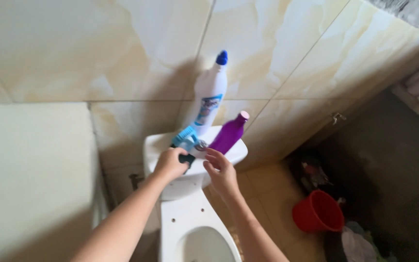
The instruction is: Cleaning the inside of a toilet bowl with a brush, sponge, and water.
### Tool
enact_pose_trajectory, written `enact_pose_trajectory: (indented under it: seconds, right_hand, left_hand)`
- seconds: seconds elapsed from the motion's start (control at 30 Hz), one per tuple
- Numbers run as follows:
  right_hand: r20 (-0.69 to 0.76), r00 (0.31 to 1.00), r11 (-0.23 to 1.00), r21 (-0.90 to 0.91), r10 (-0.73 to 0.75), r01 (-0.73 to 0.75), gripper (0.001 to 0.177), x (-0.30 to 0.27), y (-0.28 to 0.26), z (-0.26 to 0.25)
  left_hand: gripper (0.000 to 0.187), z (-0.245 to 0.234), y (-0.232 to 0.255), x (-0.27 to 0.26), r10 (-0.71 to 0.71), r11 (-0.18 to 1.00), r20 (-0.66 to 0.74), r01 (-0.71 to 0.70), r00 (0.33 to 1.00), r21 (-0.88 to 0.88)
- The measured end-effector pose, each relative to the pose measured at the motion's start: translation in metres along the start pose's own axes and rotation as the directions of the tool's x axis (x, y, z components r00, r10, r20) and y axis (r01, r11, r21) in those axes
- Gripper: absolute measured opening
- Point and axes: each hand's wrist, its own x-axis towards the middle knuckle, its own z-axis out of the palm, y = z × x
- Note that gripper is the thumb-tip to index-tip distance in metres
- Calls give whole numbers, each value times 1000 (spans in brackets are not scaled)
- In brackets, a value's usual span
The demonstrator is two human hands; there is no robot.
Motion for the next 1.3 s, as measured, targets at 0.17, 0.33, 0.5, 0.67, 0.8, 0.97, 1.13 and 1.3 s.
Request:
enact_pose_trajectory:
  seconds: [0.17,0.33,0.5,0.67,0.8,0.97,1.13,1.3]
  right_hand:
    - [47,996,997,12,72,-73,40,3,20,-5]
    - [81,973,927,295,216,-231,42,9,65,14]
    - [150,923,778,500,354,-380,41,1,77,46]
    - [247,904,416,824,348,-385,59,31,100,59]
    - [252,818,-6,957,516,-291,80,41,25,29]
    - [360,750,-539,842,554,-6,102,65,-2,3]
    - [391,768,-579,815,507,-32,105,89,2,-7]
    - [491,702,-721,692,516,46,109,119,35,-18]
  left_hand:
    - [53,14,-5,-1,-139,909,-32,140,990,392]
    - [45,17,-2,-11,-110,895,-102,143,989,422]
    - [6,17,-29,-5,-10,850,-152,88,988,520]
    - [19,-17,8,13,-142,911,-108,172,984,374]
    - [22,-23,22,39,-144,978,-82,154,986,137]
    - [28,-24,57,51,-351,724,171,383,921,-573]
    - [31,-34,64,42,-365,640,144,360,920,-679]
    - [34,-42,45,38,-370,544,152,347,916,-764]
